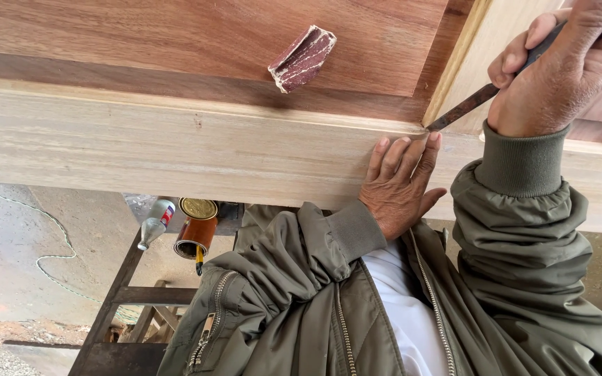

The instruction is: The person uses a chisel to pare and smooth the edges of a wooden door frame, then rubs the edges with a small abrasive block to remove splinters and refine the surface. The work is done by hand on a single door panel in a workshop setting.

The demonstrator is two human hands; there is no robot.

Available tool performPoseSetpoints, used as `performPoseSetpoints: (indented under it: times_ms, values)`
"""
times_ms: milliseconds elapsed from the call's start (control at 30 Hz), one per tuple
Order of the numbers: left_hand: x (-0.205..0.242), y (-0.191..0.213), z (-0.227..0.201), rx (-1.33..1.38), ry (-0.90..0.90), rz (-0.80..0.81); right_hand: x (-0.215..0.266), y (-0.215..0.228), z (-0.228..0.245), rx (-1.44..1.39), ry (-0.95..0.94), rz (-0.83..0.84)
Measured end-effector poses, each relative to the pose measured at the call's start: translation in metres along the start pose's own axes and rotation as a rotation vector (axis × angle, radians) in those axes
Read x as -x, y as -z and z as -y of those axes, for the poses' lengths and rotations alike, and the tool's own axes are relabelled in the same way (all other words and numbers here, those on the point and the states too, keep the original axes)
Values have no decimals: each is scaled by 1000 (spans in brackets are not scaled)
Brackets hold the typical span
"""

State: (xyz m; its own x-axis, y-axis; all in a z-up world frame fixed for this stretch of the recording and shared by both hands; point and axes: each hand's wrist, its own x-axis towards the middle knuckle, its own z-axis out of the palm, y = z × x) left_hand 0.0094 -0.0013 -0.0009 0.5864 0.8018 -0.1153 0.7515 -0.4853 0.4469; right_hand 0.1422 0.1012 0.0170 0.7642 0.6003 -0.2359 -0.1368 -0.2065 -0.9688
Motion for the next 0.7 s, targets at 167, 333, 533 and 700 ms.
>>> performPoseSetpoints:
  times_ms: [167, 333, 533, 700]
  values:
    - [2, 1, 1, 28, -5, 14, -2, 7, -4, -19, -23, 10]
    - [6, -3, 4, 37, -19, 30, -3, 10, -7, -48, -68, -88]
    - [7, 3, 10, 37, -34, 29, 3, 10, -1, -86, -166, -263]
    - [5, 16, 23, 166, -77, 25, 0, 45, -21, -316, -292, -334]
